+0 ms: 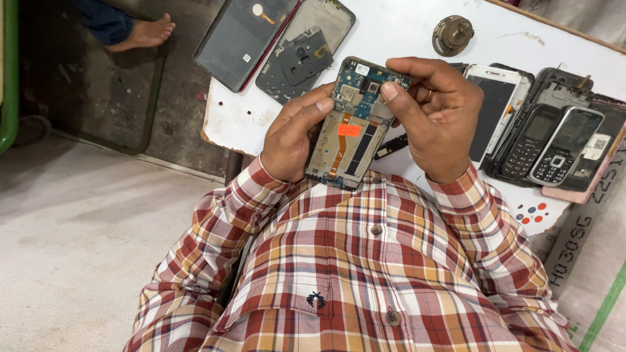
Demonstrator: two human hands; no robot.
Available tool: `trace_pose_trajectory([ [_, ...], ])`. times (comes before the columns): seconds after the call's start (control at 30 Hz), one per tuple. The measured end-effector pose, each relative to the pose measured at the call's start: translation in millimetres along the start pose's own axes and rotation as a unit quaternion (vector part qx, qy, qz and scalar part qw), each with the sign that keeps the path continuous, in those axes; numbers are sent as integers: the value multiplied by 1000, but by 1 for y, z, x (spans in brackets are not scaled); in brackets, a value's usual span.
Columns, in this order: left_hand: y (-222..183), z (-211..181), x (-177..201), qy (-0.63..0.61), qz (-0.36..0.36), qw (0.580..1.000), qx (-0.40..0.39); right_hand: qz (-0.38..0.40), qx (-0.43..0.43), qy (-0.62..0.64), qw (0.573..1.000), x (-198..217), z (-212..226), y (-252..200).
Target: The person uses a yellow-handled screwdriver to remove screws from the internal frame of a disassembled smartphone. They then lift and inspect the motherboard and ribbon cables before placing the phone back on the table.
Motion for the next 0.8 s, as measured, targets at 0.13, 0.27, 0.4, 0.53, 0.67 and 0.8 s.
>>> trace_pose_trajectory([
  [0.13,2,5,4,-23,-35,999,9,-6,-2,-9,1000,1,-5,0],
  [0.27,2,8,6,-28,-37,999,11,4,20,-1,1000,1,-4,-2],
  [0.4,2,8,5,-36,-38,999,11,-6,5,-16,1000,2,-7,-2],
  [0.53,0,8,2,-39,-36,999,10,-4,2,-11,1000,2,-7,-2],
  [0.67,-1,8,3,-55,-40,997,20,-6,-4,-11,1000,2,-10,-1],
  [0.8,-3,9,2,-64,-35,997,19,-3,-15,4,1000,3,-12,0],
])
Point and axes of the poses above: each hand's wrist, its own y-axis towards the middle knuckle, its own x-axis out of the back of the hand, z = x × y, the point moved 7 cm from there along y, towards the middle knuckle, and after that the axes turned 5 degrees about -z, right-handed, at the moved point
